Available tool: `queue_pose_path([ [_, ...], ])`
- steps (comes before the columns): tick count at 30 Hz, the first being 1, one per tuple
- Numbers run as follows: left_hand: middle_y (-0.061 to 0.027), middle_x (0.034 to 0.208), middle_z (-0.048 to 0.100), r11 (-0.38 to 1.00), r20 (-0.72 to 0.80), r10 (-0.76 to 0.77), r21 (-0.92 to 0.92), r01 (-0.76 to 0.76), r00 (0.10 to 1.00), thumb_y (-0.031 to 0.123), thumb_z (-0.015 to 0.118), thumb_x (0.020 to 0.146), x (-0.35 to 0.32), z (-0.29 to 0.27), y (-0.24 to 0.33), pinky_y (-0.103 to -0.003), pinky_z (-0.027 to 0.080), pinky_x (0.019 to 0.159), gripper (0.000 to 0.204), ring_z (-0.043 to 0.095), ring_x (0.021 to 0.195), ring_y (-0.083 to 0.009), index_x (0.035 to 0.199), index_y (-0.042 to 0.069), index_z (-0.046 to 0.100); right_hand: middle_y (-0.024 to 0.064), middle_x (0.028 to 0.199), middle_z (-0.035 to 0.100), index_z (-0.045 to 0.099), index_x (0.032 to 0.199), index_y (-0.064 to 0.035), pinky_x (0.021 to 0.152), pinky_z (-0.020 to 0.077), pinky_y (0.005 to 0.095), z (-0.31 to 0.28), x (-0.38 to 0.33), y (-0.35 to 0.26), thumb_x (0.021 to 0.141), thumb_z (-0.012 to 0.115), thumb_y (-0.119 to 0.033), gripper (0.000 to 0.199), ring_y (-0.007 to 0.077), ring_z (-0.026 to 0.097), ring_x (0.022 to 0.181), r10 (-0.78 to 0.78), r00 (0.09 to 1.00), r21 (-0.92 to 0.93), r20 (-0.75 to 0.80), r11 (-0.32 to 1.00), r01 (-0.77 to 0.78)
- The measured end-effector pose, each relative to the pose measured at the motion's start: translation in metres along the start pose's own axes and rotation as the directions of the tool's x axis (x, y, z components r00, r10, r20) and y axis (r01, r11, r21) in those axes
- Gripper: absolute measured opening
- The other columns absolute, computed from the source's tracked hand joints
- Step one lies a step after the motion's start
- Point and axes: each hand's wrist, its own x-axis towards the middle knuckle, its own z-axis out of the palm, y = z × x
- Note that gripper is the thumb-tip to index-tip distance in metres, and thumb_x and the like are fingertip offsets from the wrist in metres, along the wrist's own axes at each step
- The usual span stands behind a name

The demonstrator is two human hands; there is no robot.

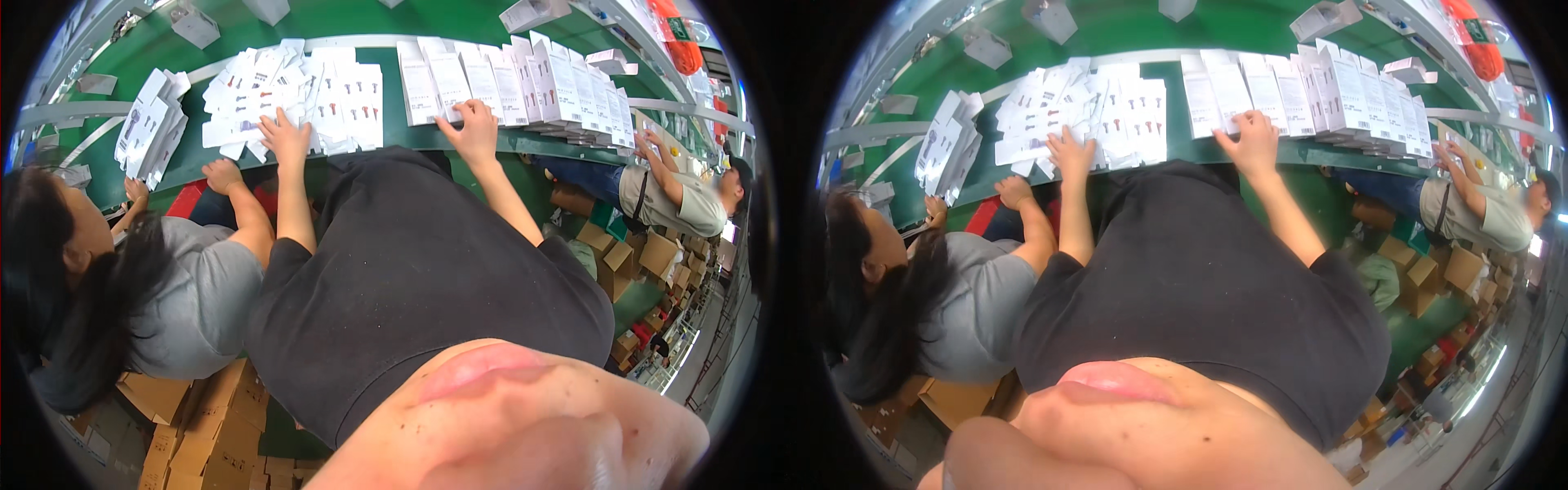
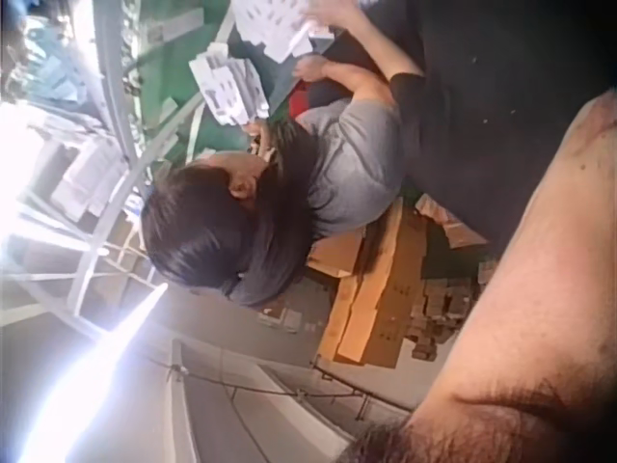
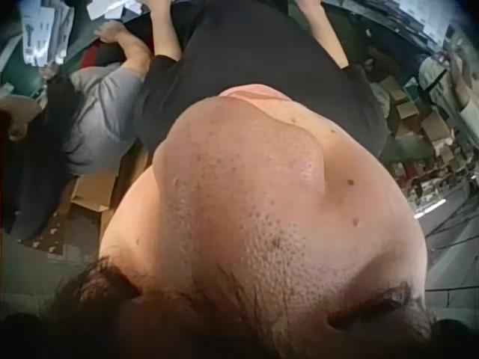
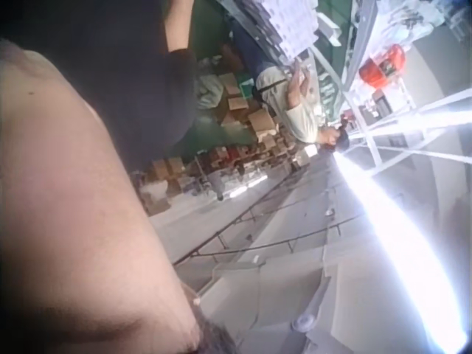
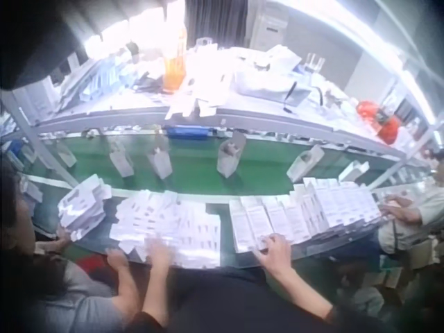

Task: The person folds flat cardboard blanks into boxes by hand and organizes the assembled boxes in rows on the table.

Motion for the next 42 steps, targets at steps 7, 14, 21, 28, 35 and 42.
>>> queue_pose_path([
  [7, -0.0341, 0.125, 0.048, 0.981, -0.042, 0.153, -0.113, -0.157, 0.987, 0.009, 0.067, 0.077, -0.005, -0.013, 0.008, -0.053, 0.042, 0.099, 0.05, 0.047, 0.117, -0.0501, 0.122, -0.003, 0.051, 0.0099, 0.104, 0.061, 0.068, 0.099, -0.0029, 0.083, 0.0464, 0.0352, 0.006, 0.014, -0.04, 0.082, 0.072, -0.017, 0.023, 0.028, 0.057, 0.095, -0.135, 0.991, 0.334, 0.02, 0.935, 0.12],
  [14, -0.0281, 0.107, 0.063, 0.967, 0.044, 0.126, -0.229, -0.113, 0.991, -0.004, 0.052, 0.081, -0.016, -0.126, 0.093, -0.045, 0.051, 0.081, 0.036, 0.062, 0.092, -0.0476, 0.117, -0.003, 0.053, 0.0133, 0.122, 0.058, 0.066, 0.114, -0.0046, 0.098, 0.045, 0.0366, 0.012, 0.037, -0.063, 0.081, 0.074, -0.019, 0.036, 0.0317, 0.055, 0.114, -0.242, 0.946, 0.519, 0.214, 0.849, 0.1],
  [21, -0.0243, 0.117, 0.064, 0.573, -0.038, 0.333, -0.786, -0.234, 0.942, -0.008, 0.056, 0.077, -0.043, -0.207, 0.15, -0.036, 0.055, 0.077, 0.059, 0.067, 0.087, -0.0354, 0.135, -0.001, 0.046, 0.0241, 0.151, 0.032, 0.049, 0.141, -0.0105, 0.114, 0.025, 0.0582, -0.017, 0.087, -0.109, 0.063, 0.087, -0.036, 0.09, 0.0457, 0.031, 0.139, -0.394, 0.909, 0.315, -0.139, 0.852, 0.418],
  [28, -0.0212, 0.111, 0.064, 0.481, 0.33, 0.544, -0.876, 0.034, 0.771, -0.006, 0.06, 0.079, -0.031, -0.243, 0.147, -0.027, 0.053, 0.076, 0.057, 0.065, 0.089, -0.0216, 0.135, -0.003, 0.049, 0.0303, 0.155, 0.021, 0.044, 0.147, -0.0142, 0.112, 0.0155, 0.0707, -0.019, 0.09, -0.099, 0.045, 0.092, -0.042, 0.116, 0.0502, 0.024, 0.142, -0.557, 0.812, 0.303, -0.172, 0.755, 0.582],
  [35, -0.0202, 0.118, 0.064, 0.224, 0.259, 0.533, -0.961, 0.161, 0.806, 0.003, 0.067, 0.077, -0.004, -0.193, 0.138, -0.032, 0.051, 0.089, 0.055, 0.063, 0.102, -0.0276, 0.131, -0.001, 0.054, 0.0303, 0.148, 0.033, 0.04, 0.148, -0.0118, 0.113, 0.0253, 0.0604, -0.043, 0.092, -0.11, 0.042, 0.094, -0.038, 0.122, 0.0496, 0.036, 0.135, -0.569, 0.799, 0.243, -0.195, 0.761, 0.601],
  [42, -0.0144, 0.136, 0.056, -0.308, -0.313, 0.501, -0.936, -0.171, 0.807, 0.018, 0.073, 0.078, -0.013, -0.198, 0.179, -0.037, 0.046, 0.099, 0.061, 0.06, 0.115, -0.0287, 0.134, 0.004, 0.053, 0.0242, 0.13, 0.055, 0.046, 0.141, -0.0012, 0.104, 0.0413, 0.0418, -0.048, 0.072, -0.092, 0.064, 0.088, -0.032, 0.093, 0.0356, 0.055, 0.121, -0.261, 0.963, 0.844, 0.073, 0.531, 0.08],
])
